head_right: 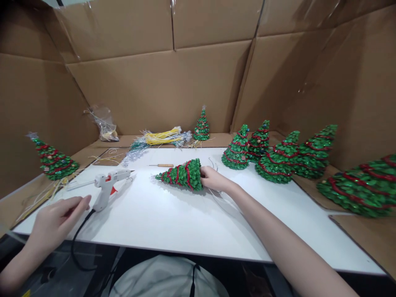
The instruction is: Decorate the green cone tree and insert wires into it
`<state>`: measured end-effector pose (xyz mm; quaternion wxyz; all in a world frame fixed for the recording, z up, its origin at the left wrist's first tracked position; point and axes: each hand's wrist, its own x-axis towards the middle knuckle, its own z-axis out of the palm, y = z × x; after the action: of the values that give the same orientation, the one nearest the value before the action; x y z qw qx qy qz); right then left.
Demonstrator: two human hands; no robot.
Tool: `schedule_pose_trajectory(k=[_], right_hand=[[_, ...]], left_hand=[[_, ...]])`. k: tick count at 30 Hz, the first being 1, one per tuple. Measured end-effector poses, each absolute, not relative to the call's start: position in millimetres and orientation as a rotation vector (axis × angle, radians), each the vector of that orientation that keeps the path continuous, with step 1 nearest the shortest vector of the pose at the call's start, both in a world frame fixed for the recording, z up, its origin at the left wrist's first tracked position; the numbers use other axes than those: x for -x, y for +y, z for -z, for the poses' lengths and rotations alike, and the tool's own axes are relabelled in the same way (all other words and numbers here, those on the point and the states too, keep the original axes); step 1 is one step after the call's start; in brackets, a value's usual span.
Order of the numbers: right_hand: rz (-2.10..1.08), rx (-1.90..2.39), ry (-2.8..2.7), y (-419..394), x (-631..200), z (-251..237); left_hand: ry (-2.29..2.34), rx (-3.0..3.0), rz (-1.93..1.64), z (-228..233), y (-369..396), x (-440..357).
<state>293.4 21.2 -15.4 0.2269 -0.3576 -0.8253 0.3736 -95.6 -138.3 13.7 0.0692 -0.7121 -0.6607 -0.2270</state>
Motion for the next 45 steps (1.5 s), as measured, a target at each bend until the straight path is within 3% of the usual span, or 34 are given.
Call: schedule_pose_trajectory(k=[8, 15, 27, 45], right_hand=[[-1.050, 0.981, -2.258, 22.8, -294.2, 17.4], [-1.082, 0.978, -2.240, 25.6, -296.9, 20.4], [-1.122, 0.987, -2.198, 28.4, -298.2, 24.3], [-1.126, 0.949, -2.189, 27.1, -296.6, 20.4]], left_hand=[[-1.728, 2.568, 0.869, -25.7, -112.9, 37.2], [-1.482, 2.837, 0.711, -32.0, -46.8, -9.1], [-1.353, 2.701, 0.522, -2.4, -16.0, -2.2], [-1.341, 2.692, 0.544, 6.1, -15.9, -3.2]])
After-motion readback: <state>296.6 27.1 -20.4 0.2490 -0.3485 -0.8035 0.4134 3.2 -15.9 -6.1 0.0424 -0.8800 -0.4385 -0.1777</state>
